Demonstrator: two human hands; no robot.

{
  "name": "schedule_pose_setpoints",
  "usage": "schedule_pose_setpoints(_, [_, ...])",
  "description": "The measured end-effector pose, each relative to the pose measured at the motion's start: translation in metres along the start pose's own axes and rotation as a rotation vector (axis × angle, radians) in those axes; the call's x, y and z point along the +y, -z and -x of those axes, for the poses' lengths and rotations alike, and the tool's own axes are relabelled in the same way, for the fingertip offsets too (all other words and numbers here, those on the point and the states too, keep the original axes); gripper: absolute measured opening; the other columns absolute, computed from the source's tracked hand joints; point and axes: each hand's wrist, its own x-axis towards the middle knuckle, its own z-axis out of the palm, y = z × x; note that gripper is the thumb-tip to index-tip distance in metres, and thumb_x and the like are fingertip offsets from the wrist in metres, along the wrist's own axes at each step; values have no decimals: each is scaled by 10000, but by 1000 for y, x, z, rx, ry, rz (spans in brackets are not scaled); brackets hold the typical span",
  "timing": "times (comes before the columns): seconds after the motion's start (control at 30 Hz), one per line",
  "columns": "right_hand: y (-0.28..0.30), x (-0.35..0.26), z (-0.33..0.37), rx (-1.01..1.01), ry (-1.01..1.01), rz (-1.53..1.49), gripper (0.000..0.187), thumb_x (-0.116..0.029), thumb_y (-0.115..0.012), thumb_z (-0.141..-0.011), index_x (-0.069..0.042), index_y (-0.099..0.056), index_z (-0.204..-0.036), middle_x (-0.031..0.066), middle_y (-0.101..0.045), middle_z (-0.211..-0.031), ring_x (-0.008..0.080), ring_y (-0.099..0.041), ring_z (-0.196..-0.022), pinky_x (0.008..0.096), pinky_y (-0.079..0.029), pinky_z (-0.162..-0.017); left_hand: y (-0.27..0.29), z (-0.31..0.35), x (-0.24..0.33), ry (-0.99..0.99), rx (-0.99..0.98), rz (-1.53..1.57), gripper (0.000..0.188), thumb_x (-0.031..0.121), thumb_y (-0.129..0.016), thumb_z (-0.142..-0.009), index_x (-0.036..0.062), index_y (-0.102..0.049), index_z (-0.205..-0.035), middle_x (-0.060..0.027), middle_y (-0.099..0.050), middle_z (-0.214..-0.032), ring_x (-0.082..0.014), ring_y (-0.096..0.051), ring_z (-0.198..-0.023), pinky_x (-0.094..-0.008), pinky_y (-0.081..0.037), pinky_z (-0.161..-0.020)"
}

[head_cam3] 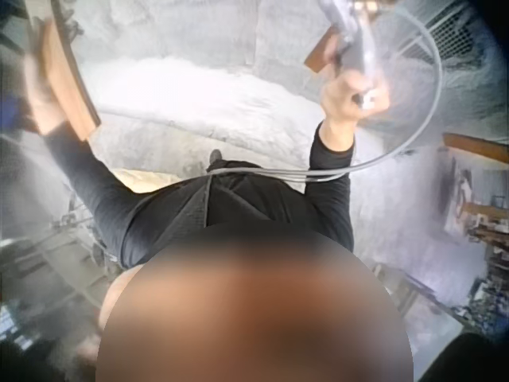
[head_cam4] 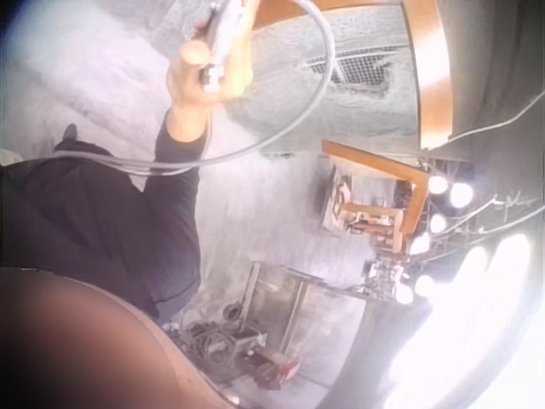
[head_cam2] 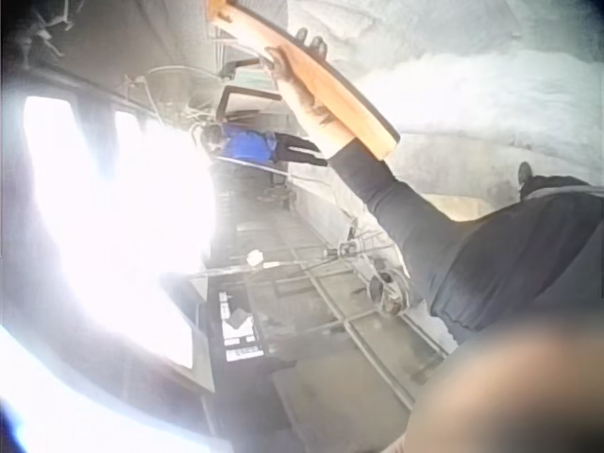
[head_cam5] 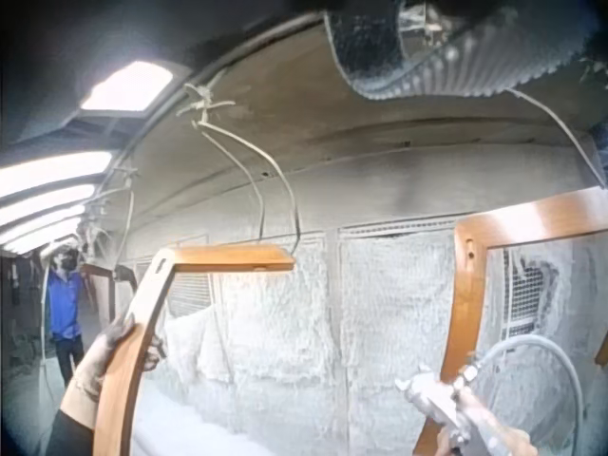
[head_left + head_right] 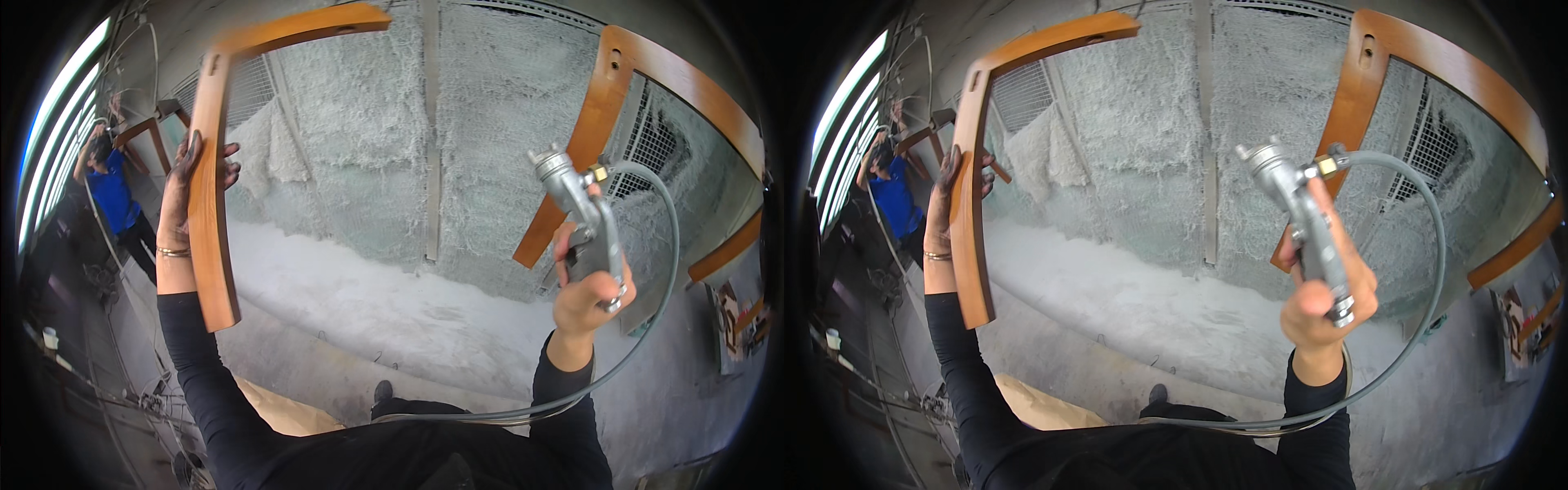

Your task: The person uses a spray gun to apply finish to hanging wooden chair frames in a spray booth. They hold each frame with one hand while spraying with the other, rotating the frames to coat all sides. A coworker in the background also sprays other frames.

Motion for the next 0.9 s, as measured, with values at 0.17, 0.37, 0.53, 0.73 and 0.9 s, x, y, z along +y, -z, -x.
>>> schedule_pose_setpoints(0.17, [-30, 2, 7, -208, 359, 36, 951, -755, -510, -848, 86, -619, -1279, 189, -716, -837, 144, -663, -604, 249, -498, -494, 13, -18, 10, 130, -233, 321, 628, 345, -496, -1055, -130, -289, -1409, -318, -542, -1210, -281, -631, -955, -322, -651, -699])
schedule_pose_setpoints(0.37, [-45, 7, 1, -277, 284, 162, 874, -697, -552, -875, 64, -615, -1301, 201, -719, -922, 149, -675, -628, 247, -518, -551, 36, -40, 8, 284, -526, 532, 634, 372, -405, -1082, -110, -238, -1459, -304, -484, -1287, -306, -640, -1020, -369, -643, -852])
schedule_pose_setpoints(0.53, [-38, 26, -3, 4, 177, 208, 780, -620, -610, -875, 48, -635, -1275, 225, -718, -1110, 139, -675, -631, 247, -553, -554, 48, -44, 2, 222, -357, 431, 604, 364, -401, -1083, -143, -287, -1392, -292, -511, -1224, -288, -641, -982, -363, -656, -802])
schedule_pose_setpoints(0.73, [-82, 29, 11, -62, 239, 181, 825, -664, -547, -897, 65, -627, -1276, 182, -694, -949, 141, -657, -598, 240, -528, -520, 59, -52, -5, 165, -249, 417, 606, 297, -495, -1055, -136, -278, -1419, -363, -544, -1188, -357, -654, -975, -342, -671, -718])
schedule_pose_setpoints(0.9, [-121, 19, 14, -425, 479, 22, 858, -683, -515, -929, 76, -594, -1321, 140, -664, -739, 159, -639, -552, 256, -499, -495, 67, -58, -11, 132, -208, 370, 571, 271, -487, -1059, -126, -291, -1420, -356, -564, -1160, -346, -664, -949, -341, -664, -715])
